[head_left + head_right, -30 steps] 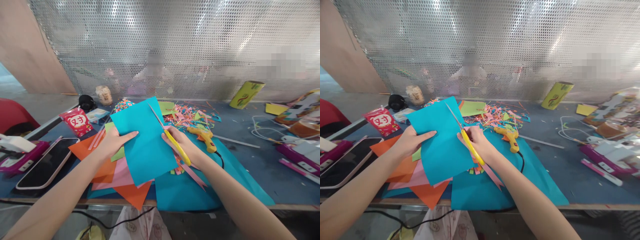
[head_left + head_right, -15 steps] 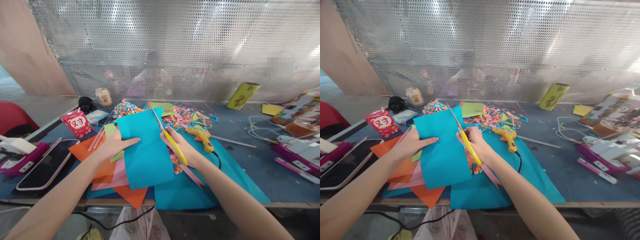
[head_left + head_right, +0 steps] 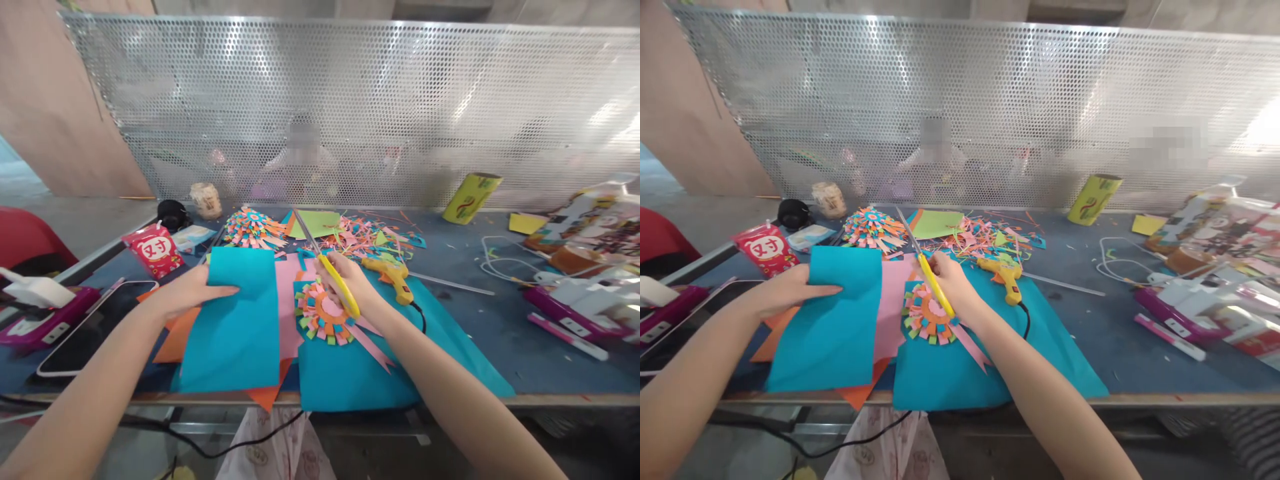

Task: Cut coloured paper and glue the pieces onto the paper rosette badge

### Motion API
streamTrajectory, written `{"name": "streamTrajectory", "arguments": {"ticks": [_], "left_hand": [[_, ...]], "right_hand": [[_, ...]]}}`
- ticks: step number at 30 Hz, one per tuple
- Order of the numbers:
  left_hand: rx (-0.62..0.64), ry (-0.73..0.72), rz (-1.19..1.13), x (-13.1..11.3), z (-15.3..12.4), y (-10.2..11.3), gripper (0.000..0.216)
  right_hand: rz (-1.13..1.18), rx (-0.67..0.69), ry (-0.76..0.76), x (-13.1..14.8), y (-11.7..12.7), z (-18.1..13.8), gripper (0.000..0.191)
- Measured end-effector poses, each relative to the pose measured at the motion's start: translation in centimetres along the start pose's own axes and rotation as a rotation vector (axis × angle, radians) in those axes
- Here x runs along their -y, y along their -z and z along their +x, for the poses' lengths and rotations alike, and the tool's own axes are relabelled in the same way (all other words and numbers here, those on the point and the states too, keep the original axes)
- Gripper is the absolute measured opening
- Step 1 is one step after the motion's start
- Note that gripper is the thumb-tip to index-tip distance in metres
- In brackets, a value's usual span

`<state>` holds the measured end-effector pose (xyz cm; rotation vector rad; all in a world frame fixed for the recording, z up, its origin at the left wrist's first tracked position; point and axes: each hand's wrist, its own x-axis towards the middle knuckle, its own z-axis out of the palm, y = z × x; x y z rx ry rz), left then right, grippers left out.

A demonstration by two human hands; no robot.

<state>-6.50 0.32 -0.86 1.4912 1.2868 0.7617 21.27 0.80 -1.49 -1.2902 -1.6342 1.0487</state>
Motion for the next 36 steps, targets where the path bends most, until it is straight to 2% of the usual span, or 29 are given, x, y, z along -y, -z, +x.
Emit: {"name": "streamTrajectory", "arguments": {"ticks": [2, 3, 6, 8, 10, 11, 13, 15, 16, 21, 25, 30, 33, 36], "left_hand": [[-0.216, -0.019, 0.287, 0.8, 0.3, 1.4, 0.046], [-0.309, -0.029, 0.347, 1.1, 0.6, 1.9, 0.051], [-0.518, -0.08, 0.499, 1.2, 1.3, 1.7, 0.079], [-0.604, -0.093, 0.78, 0.4, 1.7, 0.8, 0.102], [-0.519, -0.108, 1.135, -1.0, 2.3, -0.5, 0.1], [-0.405, -0.159, 1.25, -1.8, 2.8, -1.2, 0.092], [-0.13, -0.272, 1.337, -3.2, 4.4, -2.9, 0.067], [0.057, -0.415, 1.303, -4.2, 6.8, -4.9, 0.05], [0.068, -0.449, 1.294, -4.5, 8.2, -6.0, 0.045], [-0.048, -0.533, 1.242, -4.3, 14.9, -10.3, 0.044], [-0.122, -0.519, 1.147, -3.9, 17.4, -11.0, 0.039], [-0.171, -0.547, 0.974, -4.3, 16.7, -9.4, 0.025], [-0.18, -0.597, 0.859, -4.6, 14.3, -8.5, 0.024], [-0.174, -0.576, 0.717, -4.5, 10.8, -7.9, 0.027]], "right_hand": [[0.036, -0.021, -0.023, -0.3, 0.2, 0.3, 0.045], [0.06, -0.032, -0.04, -0.4, 0.2, 0.5, 0.046], [0.152, -0.084, -0.037, -0.4, 0.5, 0.8, 0.048], [0.25, -0.144, 0.003, -0.2, 1.0, 1.1, 0.05], [0.347, -0.204, 0.037, 0.0, 1.5, 1.3, 0.052], [0.387, -0.232, 0.051, 0.0, 1.8, 1.4, 0.053], [0.444, -0.275, 0.073, 0.1, 2.4, 1.7, 0.054], [0.477, -0.306, 0.086, -0.1, 2.8, 1.9, 0.055], [0.484, -0.318, 0.091, -0.2, 3.0, 2.0, 0.055], [0.464, -0.344, 0.094, -0.8, 3.5, 2.4, 0.051], [0.432, -0.349, 0.092, -0.9, 3.6, 2.5, 0.049], [0.37, -0.395, 0.119, -1.4, 3.7, 2.9, 0.047], [0.321, -0.431, 0.19, -1.7, 3.7, 3.1, 0.045], [0.249, -0.482, 0.321, -1.7, 3.5, 3.1, 0.044]]}}
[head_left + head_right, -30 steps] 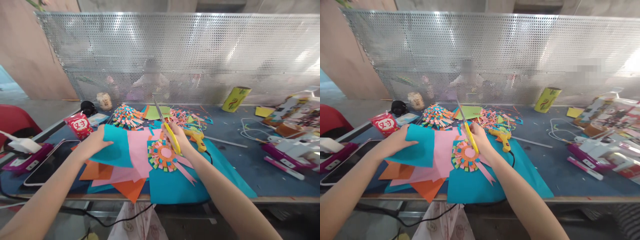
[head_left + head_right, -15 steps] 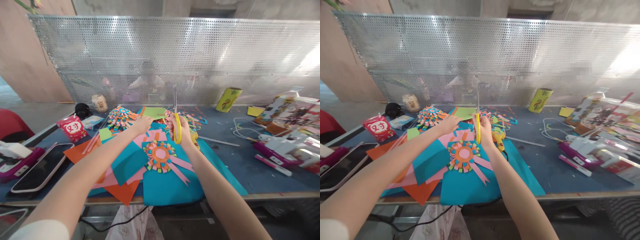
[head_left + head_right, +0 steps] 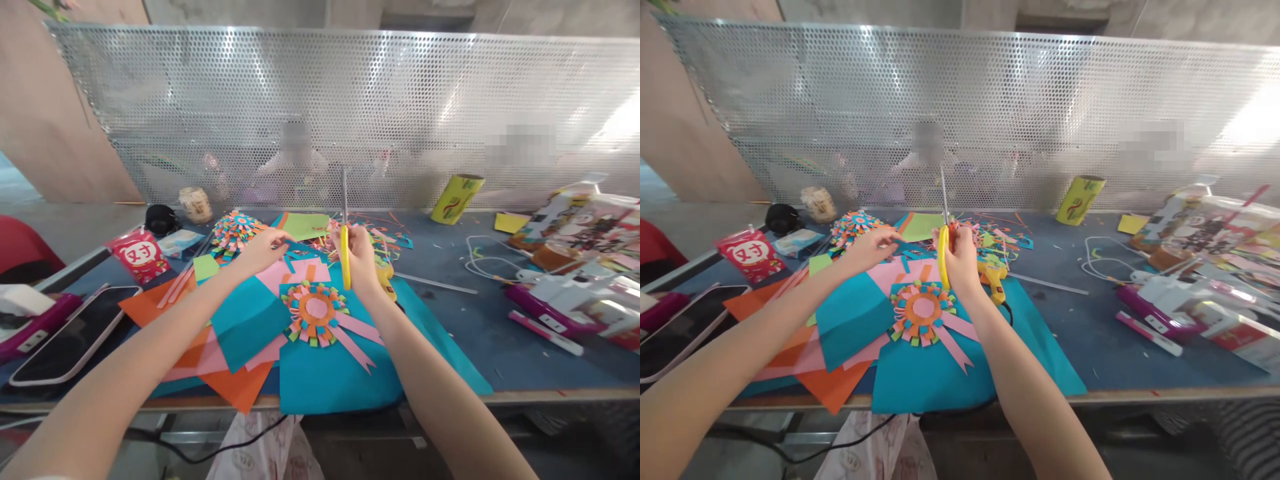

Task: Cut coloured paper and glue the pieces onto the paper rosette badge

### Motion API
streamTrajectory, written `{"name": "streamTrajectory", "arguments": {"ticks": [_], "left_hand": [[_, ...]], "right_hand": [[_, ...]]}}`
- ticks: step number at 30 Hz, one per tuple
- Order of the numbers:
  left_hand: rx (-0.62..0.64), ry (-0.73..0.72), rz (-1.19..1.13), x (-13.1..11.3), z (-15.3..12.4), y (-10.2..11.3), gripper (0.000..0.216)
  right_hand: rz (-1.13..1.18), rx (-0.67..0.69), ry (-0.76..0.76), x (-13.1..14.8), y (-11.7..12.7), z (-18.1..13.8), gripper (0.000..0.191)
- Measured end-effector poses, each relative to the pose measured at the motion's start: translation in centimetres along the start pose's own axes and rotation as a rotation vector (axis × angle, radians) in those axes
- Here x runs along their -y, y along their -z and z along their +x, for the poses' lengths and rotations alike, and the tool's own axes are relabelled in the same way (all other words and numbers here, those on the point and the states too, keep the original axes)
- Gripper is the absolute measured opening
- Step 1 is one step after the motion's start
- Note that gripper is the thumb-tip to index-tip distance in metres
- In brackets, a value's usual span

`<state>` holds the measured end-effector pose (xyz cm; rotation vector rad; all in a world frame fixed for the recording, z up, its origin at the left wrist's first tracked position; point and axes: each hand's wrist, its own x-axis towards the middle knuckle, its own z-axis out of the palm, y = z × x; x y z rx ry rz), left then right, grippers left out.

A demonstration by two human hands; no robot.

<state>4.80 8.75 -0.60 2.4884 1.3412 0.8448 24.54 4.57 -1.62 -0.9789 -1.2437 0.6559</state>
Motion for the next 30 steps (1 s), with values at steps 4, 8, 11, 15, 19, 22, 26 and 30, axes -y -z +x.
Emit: {"name": "streamTrajectory", "arguments": {"ticks": [4, 8, 11, 15, 19, 22, 26, 30], "left_hand": [[-0.008, 0.178, -0.565, -1.8, -3.9, 1.8, 0.026], [-0.05, 0.247, -0.733, -2.7, -5.8, 2.9, 0.02], [-0.151, 0.327, -0.906, -2.5, -6.1, 2.8, 0.021], [-0.309, 0.337, -1.157, -2.4, -6.1, 1.8, 0.028], [-0.279, 0.372, -1.284, -3.0, -6.6, 0.5, 0.027], [-0.157, 0.416, -1.244, -3.4, -7.0, -0.4, 0.028], [-0.226, 0.411, -1.158, -3.1, -7.1, -0.4, 0.025], [-0.374, 0.4, -1.159, -2.3, -7.0, 0.6, 0.022]], "right_hand": [[0.079, 0.135, -0.012, 0.5, -0.8, -0.5, 0.045], [0.153, 0.288, -0.079, 0.9, -1.7, -1.6, 0.049], [0.168, 0.333, -0.063, 1.1, -2.0, -2.3, 0.046], [0.18, 0.358, -0.179, 1.4, -2.2, -2.9, 0.047], [0.199, 0.325, -0.253, 1.6, -2.7, -3.4, 0.052], [0.194, 0.327, -0.24, 1.6, -2.9, -3.8, 0.051], [0.061, 0.44, -0.243, 2.0, -2.7, -4.1, 0.047], [-0.122, 0.549, -0.266, 2.8, -2.1, -4.1, 0.039]]}}
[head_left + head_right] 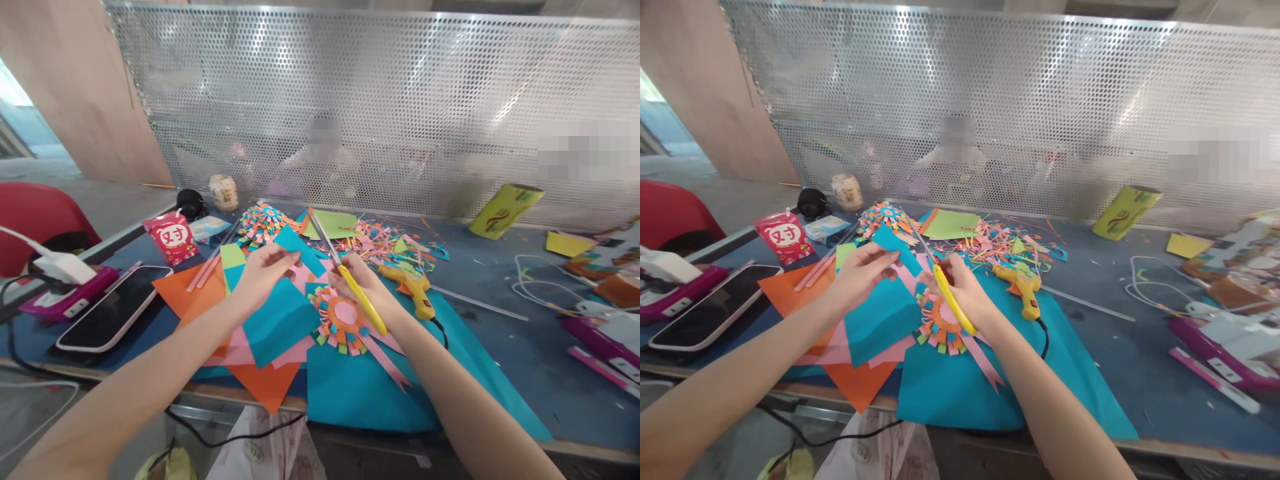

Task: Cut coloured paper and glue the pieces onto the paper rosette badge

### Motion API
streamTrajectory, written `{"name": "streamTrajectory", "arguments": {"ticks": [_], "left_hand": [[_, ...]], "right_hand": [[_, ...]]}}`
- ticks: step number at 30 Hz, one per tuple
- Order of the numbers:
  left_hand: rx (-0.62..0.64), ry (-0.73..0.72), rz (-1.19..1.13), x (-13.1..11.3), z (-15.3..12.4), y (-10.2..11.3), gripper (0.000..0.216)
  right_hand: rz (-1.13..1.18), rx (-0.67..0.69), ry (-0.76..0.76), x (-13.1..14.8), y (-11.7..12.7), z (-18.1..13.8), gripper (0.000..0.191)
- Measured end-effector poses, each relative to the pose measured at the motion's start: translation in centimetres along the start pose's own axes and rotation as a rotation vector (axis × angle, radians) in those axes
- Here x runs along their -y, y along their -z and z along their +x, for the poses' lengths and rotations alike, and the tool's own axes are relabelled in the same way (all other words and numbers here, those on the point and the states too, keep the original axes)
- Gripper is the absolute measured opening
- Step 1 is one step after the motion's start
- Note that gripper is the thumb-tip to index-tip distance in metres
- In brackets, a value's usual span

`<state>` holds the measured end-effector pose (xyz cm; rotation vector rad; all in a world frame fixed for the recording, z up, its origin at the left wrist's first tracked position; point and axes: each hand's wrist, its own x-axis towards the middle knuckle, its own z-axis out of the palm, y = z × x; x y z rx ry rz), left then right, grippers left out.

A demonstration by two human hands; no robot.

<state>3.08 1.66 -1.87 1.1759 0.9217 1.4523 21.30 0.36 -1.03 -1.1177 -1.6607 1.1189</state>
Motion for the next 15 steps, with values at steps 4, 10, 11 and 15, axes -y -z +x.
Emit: {"name": "streamTrajectory", "arguments": {"ticks": [4, 10, 11, 15], "left_hand": [[-0.032, -0.083, -0.026, -0.65, 0.14, 0.63, 0.019], [-0.057, -0.106, -0.029, -1.08, -0.09, 0.68, 0.019], [-0.051, -0.109, -0.026, -1.07, -0.1, 0.71, 0.019], [0.006, -0.129, 0.01, -0.91, -0.11, 0.99, 0.014]], "right_hand": [[-0.111, 0.039, -0.039, 0.29, 0.4, -0.28, 0.038], [-0.197, 0.102, -0.017, 0.21, 0.49, -0.19, 0.038], [-0.2, 0.105, -0.015, 0.2, 0.47, -0.17, 0.039], [-0.153, 0.139, -0.029, 0.17, 0.33, -0.14, 0.04]]}}
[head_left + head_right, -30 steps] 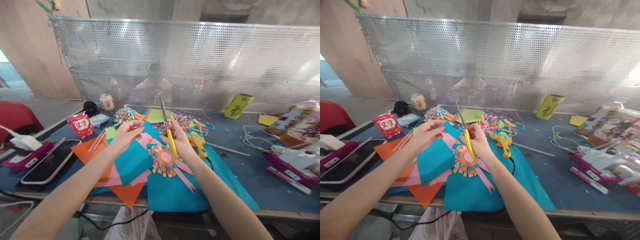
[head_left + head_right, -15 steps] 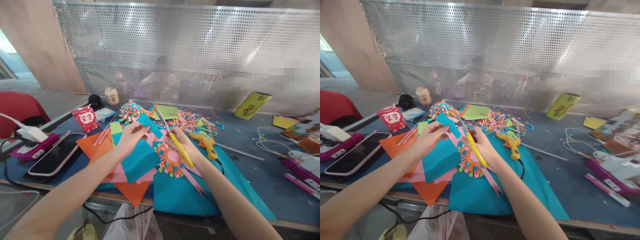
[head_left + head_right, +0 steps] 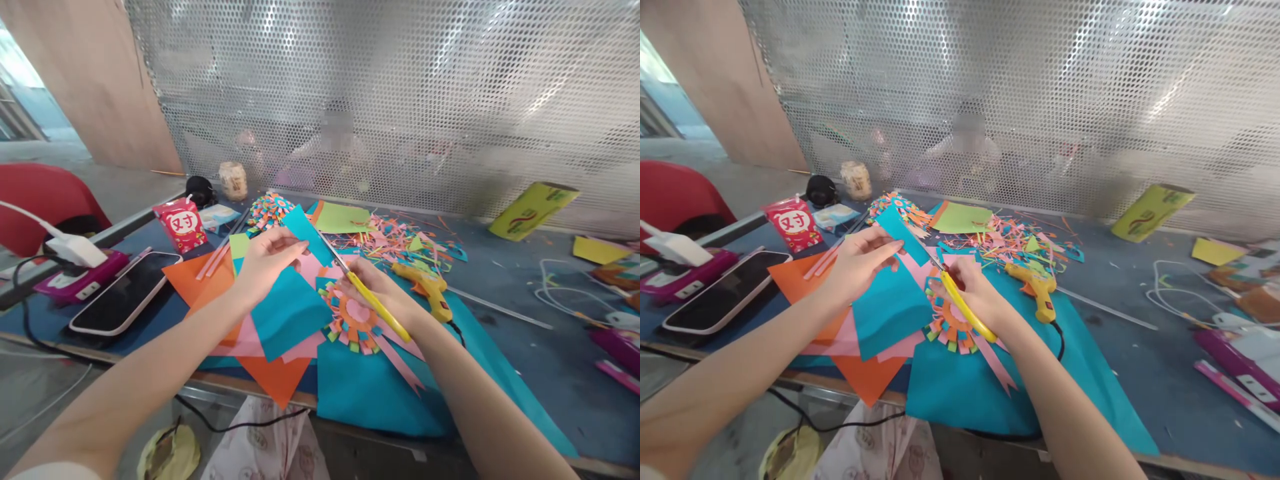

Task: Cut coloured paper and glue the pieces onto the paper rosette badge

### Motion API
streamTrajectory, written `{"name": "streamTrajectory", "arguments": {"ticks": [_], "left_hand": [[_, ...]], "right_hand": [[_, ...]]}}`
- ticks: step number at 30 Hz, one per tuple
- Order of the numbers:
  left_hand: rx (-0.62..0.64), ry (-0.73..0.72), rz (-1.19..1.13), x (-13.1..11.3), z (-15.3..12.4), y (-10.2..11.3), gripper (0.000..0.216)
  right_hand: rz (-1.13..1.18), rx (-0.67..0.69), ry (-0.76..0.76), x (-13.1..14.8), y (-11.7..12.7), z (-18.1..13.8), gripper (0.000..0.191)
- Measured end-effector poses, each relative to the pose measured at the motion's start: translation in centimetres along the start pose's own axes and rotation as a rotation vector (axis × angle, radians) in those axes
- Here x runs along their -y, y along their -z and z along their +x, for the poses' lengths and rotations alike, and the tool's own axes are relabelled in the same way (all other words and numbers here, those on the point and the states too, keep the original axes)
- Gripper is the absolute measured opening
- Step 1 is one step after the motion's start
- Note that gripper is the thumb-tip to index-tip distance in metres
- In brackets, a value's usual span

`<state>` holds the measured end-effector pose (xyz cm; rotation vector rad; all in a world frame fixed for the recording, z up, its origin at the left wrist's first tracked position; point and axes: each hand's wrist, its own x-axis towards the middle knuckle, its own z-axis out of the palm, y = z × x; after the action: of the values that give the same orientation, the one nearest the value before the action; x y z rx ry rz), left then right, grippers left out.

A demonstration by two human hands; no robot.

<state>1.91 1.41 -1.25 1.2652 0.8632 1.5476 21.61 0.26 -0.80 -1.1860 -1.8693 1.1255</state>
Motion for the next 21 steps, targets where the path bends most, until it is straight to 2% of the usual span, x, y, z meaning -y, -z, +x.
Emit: {"name": "streamTrajectory", "arguments": {"ticks": [9, 21], "left_hand": [[0.012, -0.009, 0.059, -0.01, 0.15, 0.25, 0.014], [0.014, 0.002, 0.053, 0.11, 0.14, 0.28, 0.016]], "right_hand": [[-0.002, 0.019, -0.012, -0.47, -0.12, -0.02, 0.036], [-0.041, -0.048, -0.07, 0.07, -0.23, 0.03, 0.041]]}}
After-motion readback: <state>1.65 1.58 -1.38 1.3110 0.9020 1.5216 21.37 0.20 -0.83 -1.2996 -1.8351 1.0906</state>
